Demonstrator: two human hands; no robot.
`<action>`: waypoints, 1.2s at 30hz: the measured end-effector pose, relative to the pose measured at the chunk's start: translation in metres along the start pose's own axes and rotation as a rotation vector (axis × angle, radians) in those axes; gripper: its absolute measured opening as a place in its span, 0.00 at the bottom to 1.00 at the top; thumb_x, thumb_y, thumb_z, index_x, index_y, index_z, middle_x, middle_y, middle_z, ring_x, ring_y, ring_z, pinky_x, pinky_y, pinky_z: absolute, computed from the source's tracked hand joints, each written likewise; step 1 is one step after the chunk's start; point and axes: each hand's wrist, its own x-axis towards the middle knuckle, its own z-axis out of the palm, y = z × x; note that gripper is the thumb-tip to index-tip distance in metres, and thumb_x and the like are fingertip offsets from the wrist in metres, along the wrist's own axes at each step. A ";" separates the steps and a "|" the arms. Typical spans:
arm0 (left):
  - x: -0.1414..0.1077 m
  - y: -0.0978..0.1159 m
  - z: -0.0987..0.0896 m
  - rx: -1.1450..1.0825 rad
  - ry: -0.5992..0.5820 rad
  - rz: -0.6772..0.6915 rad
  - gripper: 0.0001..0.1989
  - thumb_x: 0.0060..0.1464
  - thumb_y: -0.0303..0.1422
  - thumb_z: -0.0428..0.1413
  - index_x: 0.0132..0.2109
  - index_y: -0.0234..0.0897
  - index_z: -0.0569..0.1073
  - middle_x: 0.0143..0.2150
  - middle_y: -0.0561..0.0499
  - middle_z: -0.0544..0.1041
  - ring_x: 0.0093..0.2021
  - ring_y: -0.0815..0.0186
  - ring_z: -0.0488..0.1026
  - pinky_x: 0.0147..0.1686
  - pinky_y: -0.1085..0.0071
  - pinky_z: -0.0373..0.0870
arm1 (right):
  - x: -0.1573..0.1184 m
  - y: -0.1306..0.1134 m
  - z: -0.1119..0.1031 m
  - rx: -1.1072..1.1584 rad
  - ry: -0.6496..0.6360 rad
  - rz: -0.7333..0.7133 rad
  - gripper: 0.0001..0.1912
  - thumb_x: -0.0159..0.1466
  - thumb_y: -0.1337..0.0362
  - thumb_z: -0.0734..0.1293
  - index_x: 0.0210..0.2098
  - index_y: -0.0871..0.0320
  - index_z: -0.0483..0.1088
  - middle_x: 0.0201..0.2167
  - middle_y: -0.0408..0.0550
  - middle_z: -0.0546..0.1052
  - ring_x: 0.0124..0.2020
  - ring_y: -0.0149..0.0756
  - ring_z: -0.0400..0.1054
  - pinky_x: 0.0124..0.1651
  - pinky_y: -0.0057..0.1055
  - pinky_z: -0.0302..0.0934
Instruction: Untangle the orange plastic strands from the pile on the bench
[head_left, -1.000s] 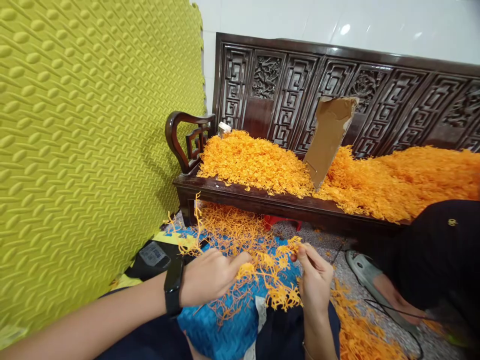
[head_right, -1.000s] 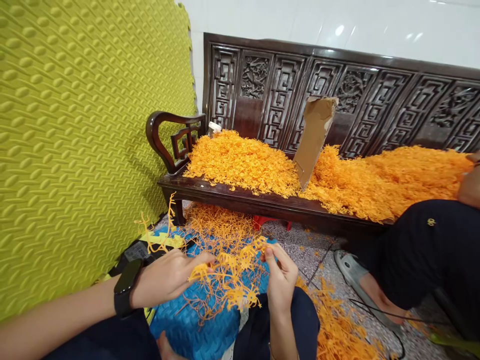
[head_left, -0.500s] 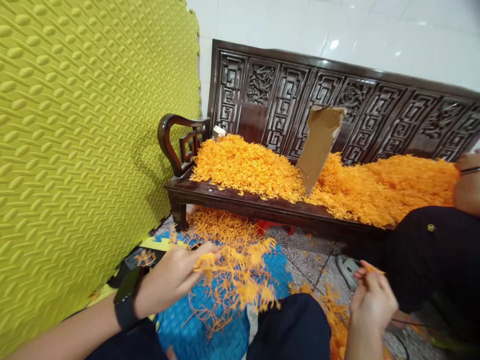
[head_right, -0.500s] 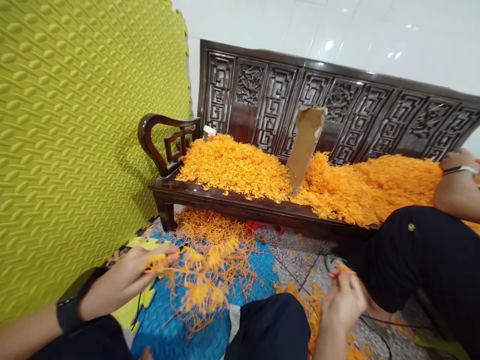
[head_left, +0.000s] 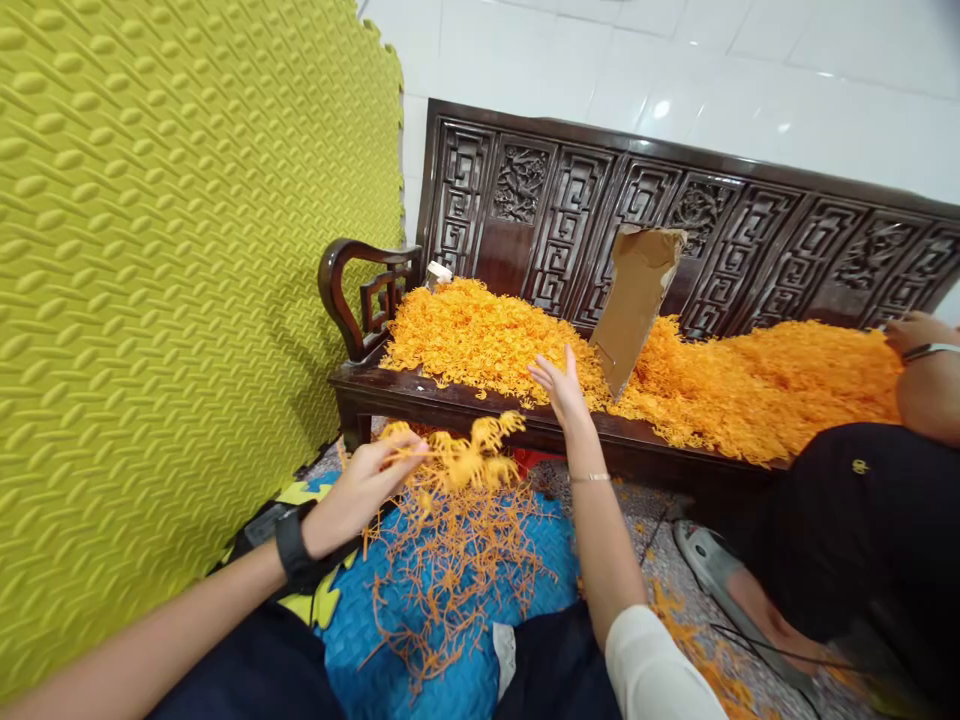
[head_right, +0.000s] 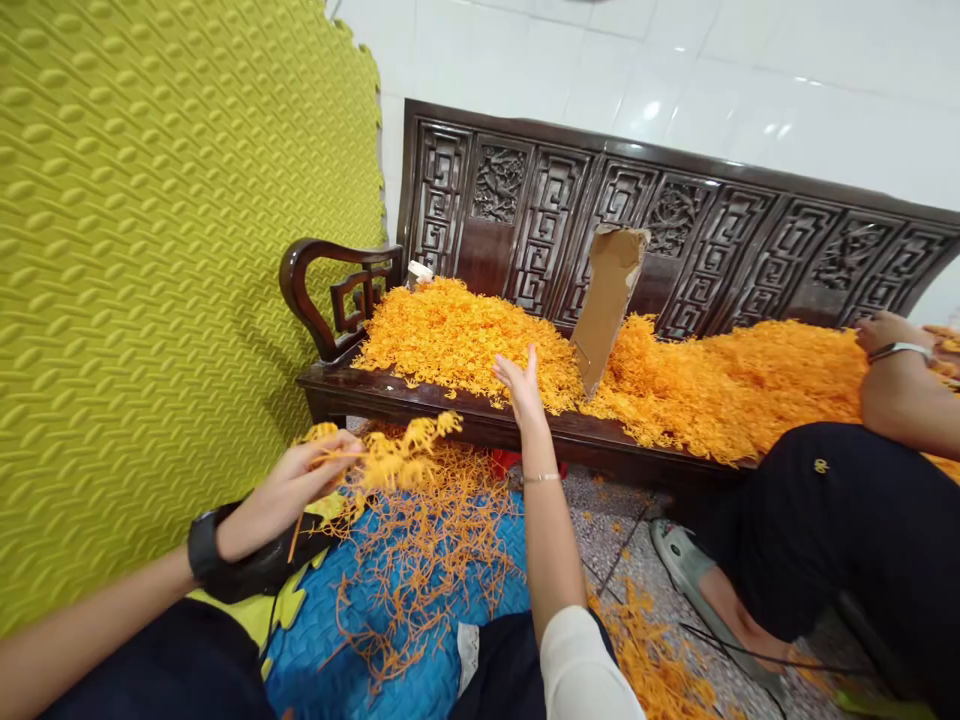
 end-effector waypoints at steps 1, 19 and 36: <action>0.003 -0.001 0.000 -0.092 0.017 -0.065 0.15 0.53 0.43 0.48 0.31 0.34 0.65 0.20 0.59 0.55 0.18 0.75 0.50 0.16 0.79 0.48 | 0.010 -0.004 0.002 0.006 0.001 0.014 0.31 0.58 0.58 0.61 0.54 0.73 0.55 0.48 0.60 0.67 0.40 0.27 0.68 0.45 0.24 0.59; 0.009 -0.002 0.007 -0.277 0.054 -0.204 0.19 0.46 0.47 0.54 0.29 0.33 0.63 0.24 0.58 0.56 0.18 0.79 0.50 0.15 0.81 0.45 | -0.163 0.043 0.071 0.321 -0.410 0.146 0.22 0.53 0.50 0.66 0.42 0.58 0.68 0.39 0.51 0.74 0.36 0.36 0.70 0.43 0.33 0.62; -0.008 -0.021 -0.001 0.619 -0.484 0.336 0.13 0.58 0.36 0.45 0.31 0.34 0.69 0.19 0.54 0.66 0.19 0.70 0.64 0.20 0.74 0.52 | -0.239 0.088 0.056 -0.082 -0.301 0.132 0.17 0.59 0.53 0.61 0.22 0.58 0.68 0.22 0.45 0.71 0.28 0.33 0.66 0.37 0.31 0.62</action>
